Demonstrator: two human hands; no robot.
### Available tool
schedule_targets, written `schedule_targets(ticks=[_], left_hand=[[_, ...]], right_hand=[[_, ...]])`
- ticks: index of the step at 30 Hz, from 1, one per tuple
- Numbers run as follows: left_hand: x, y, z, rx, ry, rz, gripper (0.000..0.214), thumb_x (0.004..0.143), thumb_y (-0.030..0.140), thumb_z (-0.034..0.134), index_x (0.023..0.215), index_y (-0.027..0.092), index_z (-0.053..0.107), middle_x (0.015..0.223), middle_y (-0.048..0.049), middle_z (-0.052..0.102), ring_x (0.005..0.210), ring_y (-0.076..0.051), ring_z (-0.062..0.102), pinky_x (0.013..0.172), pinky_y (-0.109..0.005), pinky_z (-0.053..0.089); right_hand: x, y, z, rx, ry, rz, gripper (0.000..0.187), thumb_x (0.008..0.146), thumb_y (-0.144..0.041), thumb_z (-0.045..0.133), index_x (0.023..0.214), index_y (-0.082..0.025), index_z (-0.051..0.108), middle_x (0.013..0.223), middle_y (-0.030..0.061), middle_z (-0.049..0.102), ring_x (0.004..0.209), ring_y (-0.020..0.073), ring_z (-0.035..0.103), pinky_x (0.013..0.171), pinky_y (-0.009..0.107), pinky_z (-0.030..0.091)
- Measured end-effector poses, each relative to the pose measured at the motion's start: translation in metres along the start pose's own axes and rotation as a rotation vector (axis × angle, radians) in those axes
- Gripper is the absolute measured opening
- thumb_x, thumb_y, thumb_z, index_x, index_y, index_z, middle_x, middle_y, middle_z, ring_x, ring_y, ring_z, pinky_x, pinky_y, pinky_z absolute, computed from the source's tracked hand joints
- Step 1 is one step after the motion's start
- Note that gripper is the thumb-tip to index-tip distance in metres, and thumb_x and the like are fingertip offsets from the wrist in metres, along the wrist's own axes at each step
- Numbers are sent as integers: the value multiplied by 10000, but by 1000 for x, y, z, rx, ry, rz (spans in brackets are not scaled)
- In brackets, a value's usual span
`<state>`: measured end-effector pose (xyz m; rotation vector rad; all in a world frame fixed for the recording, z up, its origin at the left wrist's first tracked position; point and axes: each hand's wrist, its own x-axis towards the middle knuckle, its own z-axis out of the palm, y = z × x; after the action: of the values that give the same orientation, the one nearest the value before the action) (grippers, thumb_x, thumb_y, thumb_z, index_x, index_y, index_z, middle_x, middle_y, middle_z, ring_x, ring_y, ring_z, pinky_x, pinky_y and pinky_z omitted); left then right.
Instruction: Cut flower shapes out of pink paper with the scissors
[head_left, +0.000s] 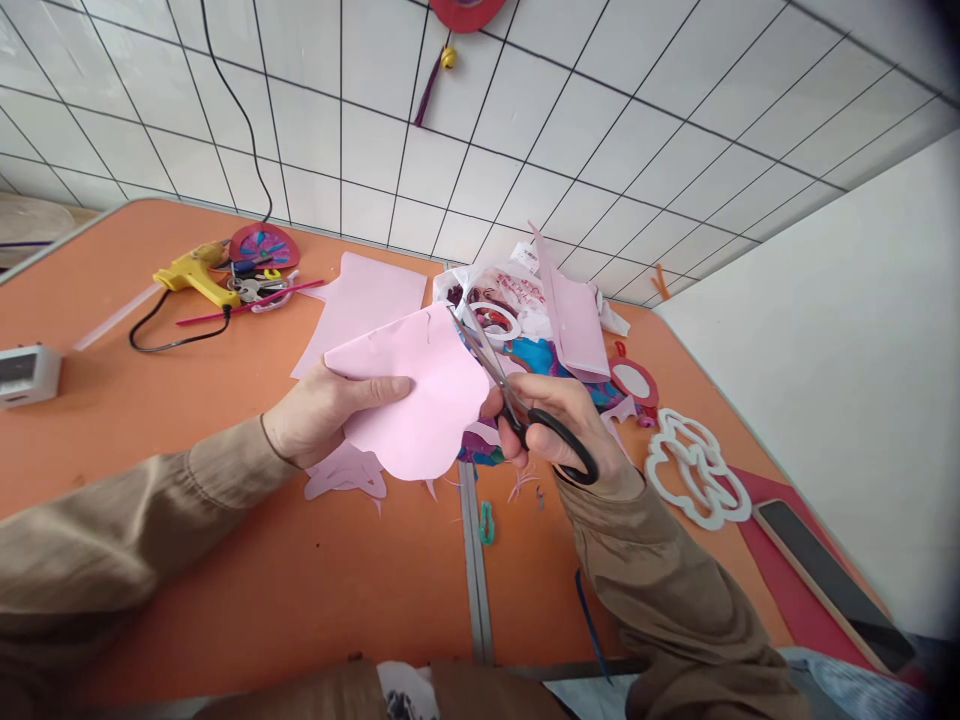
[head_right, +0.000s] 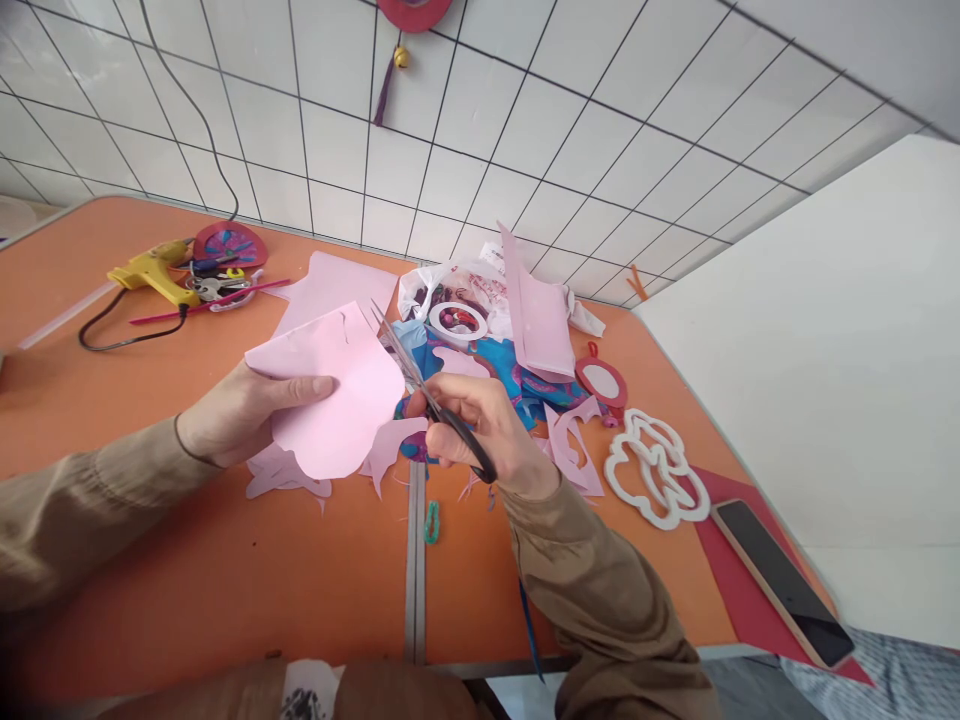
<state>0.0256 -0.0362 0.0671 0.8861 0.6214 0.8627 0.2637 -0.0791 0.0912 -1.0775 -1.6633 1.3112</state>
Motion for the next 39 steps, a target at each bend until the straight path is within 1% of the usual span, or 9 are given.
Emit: schedule_targets(ticks=[3, 7, 11, 14, 17, 21, 26, 33, 39], left_hand=[[0, 1, 0, -5, 11, -25, 434, 739, 233, 824, 1152, 150, 714, 1061, -145, 776, 872, -326, 756, 647, -356, 640], [0, 1, -1, -1, 19, -15, 474, 739, 226, 819, 1195, 161, 706, 1051, -138, 780, 808, -301, 756, 655, -368, 638], [1, 0, 0, -8, 16, -6, 489, 742, 218, 819, 1215, 172, 705, 1023, -121, 786, 766, -274, 749, 631, -341, 631], [1, 1, 0, -15, 12, -2, 449, 752, 210, 814, 1189, 170, 720, 1007, -113, 787, 759, -259, 745, 616, -323, 628], [0, 1, 0, -15, 4, 9, 366, 765, 212, 806, 1122, 164, 744, 995, -109, 787, 776, -256, 744, 623, -314, 630], [0, 1, -1, -15, -7, 16, 297, 771, 210, 802, 1060, 166, 754, 987, -101, 788, 777, -249, 742, 629, -307, 630], [0, 0, -1, 1, 4, 17, 340, 754, 229, 813, 1079, 155, 743, 999, -114, 784, 771, -260, 743, 624, -317, 630], [0, 3, 0, 5, 27, 0, 392, 731, 216, 832, 1097, 138, 718, 1009, -111, 781, 797, -249, 741, 659, -312, 636], [1, 2, -1, -5, 18, -6, 460, 738, 216, 830, 1172, 134, 703, 1024, -118, 777, 815, -251, 741, 671, -319, 642]], right_hand=[[0, -3, -2, -12, -22, 30, 568, 705, -715, 710, 828, -167, 625, 559, -17, 549, 438, 99, 485, 375, 230, 428], [1, -3, -3, -29, -49, 58, 585, 700, -720, 710, 846, -160, 624, 537, -20, 540, 422, 103, 493, 366, 231, 397], [0, -4, -2, -46, -47, 72, 589, 698, -735, 703, 829, -166, 620, 523, -23, 522, 406, 109, 493, 361, 243, 377], [-1, -4, -3, -51, -36, 98, 607, 689, -748, 701, 840, -166, 622, 530, -17, 530, 409, 111, 499, 367, 244, 394], [-2, -3, -4, -63, -37, 103, 595, 710, -728, 699, 875, -161, 629, 552, -5, 554, 428, 114, 516, 387, 242, 420], [-2, -3, -3, -64, -30, 108, 605, 696, -733, 707, 867, -158, 631, 554, 1, 551, 429, 112, 504, 379, 238, 416], [-1, -5, -1, -65, 3, 160, 659, 632, -780, 716, 831, -159, 624, 540, -1, 545, 430, 110, 487, 385, 243, 414], [-4, 1, -9, -85, -61, 160, 626, 689, -736, 708, 904, -154, 624, 577, 2, 562, 465, 114, 508, 424, 237, 419], [-4, -1, -8, -101, -58, 167, 627, 696, -751, 691, 891, -159, 617, 569, -8, 529, 474, 120, 490, 443, 249, 387]])
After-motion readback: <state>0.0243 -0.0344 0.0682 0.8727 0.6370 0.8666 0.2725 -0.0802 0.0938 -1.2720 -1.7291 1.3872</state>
